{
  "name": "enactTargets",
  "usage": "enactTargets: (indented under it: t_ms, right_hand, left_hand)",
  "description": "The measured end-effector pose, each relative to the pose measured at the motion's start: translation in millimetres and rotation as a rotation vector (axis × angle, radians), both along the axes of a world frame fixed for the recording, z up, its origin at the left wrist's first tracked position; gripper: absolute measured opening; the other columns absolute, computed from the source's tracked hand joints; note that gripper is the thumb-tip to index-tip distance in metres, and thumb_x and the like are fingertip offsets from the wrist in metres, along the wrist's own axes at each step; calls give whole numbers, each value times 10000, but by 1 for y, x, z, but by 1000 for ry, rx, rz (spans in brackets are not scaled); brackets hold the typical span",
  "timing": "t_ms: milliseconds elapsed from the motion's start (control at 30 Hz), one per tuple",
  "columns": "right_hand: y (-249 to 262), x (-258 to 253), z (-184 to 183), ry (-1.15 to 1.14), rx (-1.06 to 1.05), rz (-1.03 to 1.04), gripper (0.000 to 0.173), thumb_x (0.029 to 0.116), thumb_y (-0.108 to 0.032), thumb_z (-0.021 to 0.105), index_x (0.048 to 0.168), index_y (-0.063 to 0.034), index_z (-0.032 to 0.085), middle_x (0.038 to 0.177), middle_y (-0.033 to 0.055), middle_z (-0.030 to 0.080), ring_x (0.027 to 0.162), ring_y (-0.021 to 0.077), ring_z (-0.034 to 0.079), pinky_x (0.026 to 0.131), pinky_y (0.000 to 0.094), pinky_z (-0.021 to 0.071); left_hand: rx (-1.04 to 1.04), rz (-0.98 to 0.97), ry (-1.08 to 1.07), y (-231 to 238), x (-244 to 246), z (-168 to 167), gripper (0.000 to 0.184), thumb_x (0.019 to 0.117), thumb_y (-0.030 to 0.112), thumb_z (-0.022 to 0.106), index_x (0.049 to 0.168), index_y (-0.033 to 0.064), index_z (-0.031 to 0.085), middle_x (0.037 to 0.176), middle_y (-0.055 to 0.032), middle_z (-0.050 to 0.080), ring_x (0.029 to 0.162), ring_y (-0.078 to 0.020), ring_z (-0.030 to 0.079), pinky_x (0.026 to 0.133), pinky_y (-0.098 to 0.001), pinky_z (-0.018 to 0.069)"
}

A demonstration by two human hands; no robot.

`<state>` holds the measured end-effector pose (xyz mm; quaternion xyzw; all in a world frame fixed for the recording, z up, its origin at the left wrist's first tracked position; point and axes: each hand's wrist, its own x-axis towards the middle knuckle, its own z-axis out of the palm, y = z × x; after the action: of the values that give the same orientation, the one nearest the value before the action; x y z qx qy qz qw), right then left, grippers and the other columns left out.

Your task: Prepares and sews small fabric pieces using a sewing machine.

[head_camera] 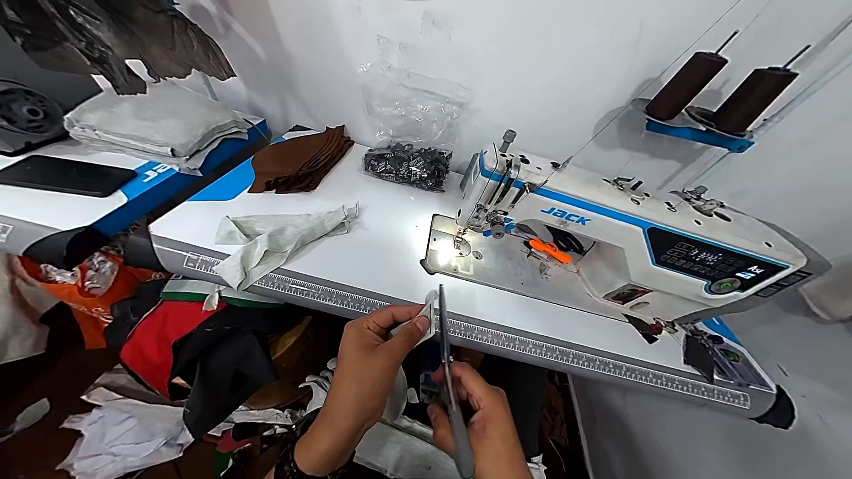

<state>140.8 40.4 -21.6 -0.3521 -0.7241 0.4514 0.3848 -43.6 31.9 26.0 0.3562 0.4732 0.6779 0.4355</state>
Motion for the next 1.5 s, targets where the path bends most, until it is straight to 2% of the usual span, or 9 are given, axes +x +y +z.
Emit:
enactTargets:
  t_ms: [167,300,467,600,767,867,1000,1167,1500]
  right_hand:
    - [45,75,9,-270,61,-320,672,821,-270,852,1393,-87,550,891,7,765,707,166,737,603,410,638]
    - [98,157,22,-651,191,-542,600,834,-22,773,1396,-14,561,936,267,695,765,474,669,679,727,506]
    - [158,193,31,-932,296,-585,179,937,11,690,1100,22,763,1036,346,691,994,598,637,846,801,448]
    - [129,202,47,-892,335,-595,244,1003,-60,609,1215,-7,717,1207,290,674,1109,515,645,904,732,484]
    - [7,246,8,-613,-192,-79,176,923,-77,712,1097,-77,738,1014,45,748,888,170,723,817,414,624]
    - [-59,268,-74,-442,-449,-104,234,851,-175,823,1053,-106,726,1001,17,733,898,140,708,806,366,618]
    - [-106,242,-133,-303,-277,-426,418,734,-335,923,1023,-128,702,1000,-8,683,880,93,647,749,294,577]
    - [-98,226,-143,-397,-75,-456,229,842,-322,843,776,-137,727,816,-44,699,747,51,655,675,258,575]
    - [-104,194,-63,-865,213,-304,360,1073,-360,484,1165,-175,779,1297,-16,715,1118,169,712,882,404,611]
  left_hand:
    - [133,232,258,-18,-60,39,118,948,110,701,1022,122,791,868,11,735,648,-63,620,582,-208,533]
    - [185,361,723,-10,-121,102,138,977,170,683,1086,122,752,905,82,724,714,-8,647,649,-199,567]
    - [-44,239,1026,95,-175,116,227,1006,217,654,1144,52,727,979,-86,717,808,-150,677,763,-394,583]
    - [-86,36,1315,123,-183,73,426,1059,299,563,1358,-1,610,1311,-258,639,1210,-398,633,1046,-632,460]
    - [-110,-672,980,32,-104,-6,391,964,206,547,1215,-81,632,1170,-164,694,1055,-189,681,966,-390,559]
    - [-30,-1025,941,-9,-95,-81,421,977,438,607,1235,131,734,1123,5,755,1026,-121,715,922,-368,605]
    - [-83,-900,772,-36,-77,-124,386,1005,471,585,1270,223,717,1076,50,765,960,-117,733,858,-310,624]
    - [-107,-735,689,-42,-56,-105,382,1011,430,586,1259,170,716,1065,-17,764,941,-187,739,852,-341,626]
    - [-81,-1143,263,-94,19,-117,388,1076,342,513,1284,67,691,1229,-57,724,1138,-179,692,1019,-402,568]
